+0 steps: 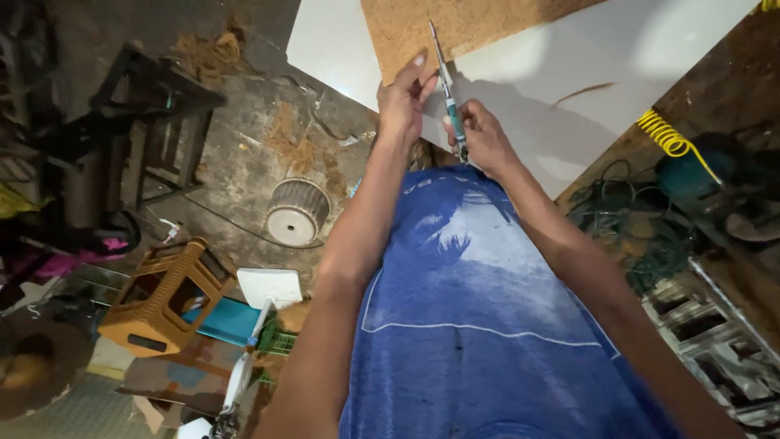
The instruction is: The person uses shears to cut a piece of brown coco fiber mat on a white table. They repeatedly trim the edges and separate smaller pieces from the main sheet, handling the material with both hands.
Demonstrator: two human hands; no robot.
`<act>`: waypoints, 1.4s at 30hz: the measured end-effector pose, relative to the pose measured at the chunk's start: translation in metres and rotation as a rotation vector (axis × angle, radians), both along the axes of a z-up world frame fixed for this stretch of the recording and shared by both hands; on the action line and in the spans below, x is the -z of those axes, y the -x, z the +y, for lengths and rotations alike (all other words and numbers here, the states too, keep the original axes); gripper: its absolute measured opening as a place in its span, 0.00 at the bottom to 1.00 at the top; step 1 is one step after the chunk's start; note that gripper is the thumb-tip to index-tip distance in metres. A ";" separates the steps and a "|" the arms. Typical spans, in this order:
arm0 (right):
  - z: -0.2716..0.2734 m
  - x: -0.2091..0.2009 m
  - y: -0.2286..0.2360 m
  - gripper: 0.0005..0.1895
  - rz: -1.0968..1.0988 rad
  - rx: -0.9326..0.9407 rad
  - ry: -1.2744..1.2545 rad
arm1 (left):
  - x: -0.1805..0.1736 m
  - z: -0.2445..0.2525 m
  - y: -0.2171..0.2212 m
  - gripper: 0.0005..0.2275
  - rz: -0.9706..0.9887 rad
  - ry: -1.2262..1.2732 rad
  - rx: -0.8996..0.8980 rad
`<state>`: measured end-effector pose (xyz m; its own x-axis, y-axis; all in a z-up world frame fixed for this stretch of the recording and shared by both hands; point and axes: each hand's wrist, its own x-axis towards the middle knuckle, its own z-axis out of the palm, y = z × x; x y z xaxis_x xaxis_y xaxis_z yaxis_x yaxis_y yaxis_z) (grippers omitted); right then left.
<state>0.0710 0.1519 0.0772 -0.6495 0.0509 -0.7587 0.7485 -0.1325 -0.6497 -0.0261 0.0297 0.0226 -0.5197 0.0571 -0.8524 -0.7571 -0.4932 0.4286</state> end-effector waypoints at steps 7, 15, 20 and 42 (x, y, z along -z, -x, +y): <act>0.009 0.007 -0.020 0.12 -0.027 0.027 0.102 | 0.001 -0.038 0.035 0.31 0.211 -0.111 0.124; 0.019 -0.011 -0.022 0.11 -0.019 -0.050 0.079 | -0.024 -0.032 0.046 0.38 -0.106 -0.216 0.275; 0.018 -0.005 -0.029 0.12 0.034 -0.086 0.093 | 0.026 -0.045 0.030 0.30 0.043 -0.141 0.335; 0.021 0.005 -0.033 0.11 -0.030 -0.034 0.073 | 0.045 -0.041 0.007 0.07 0.298 -0.036 0.322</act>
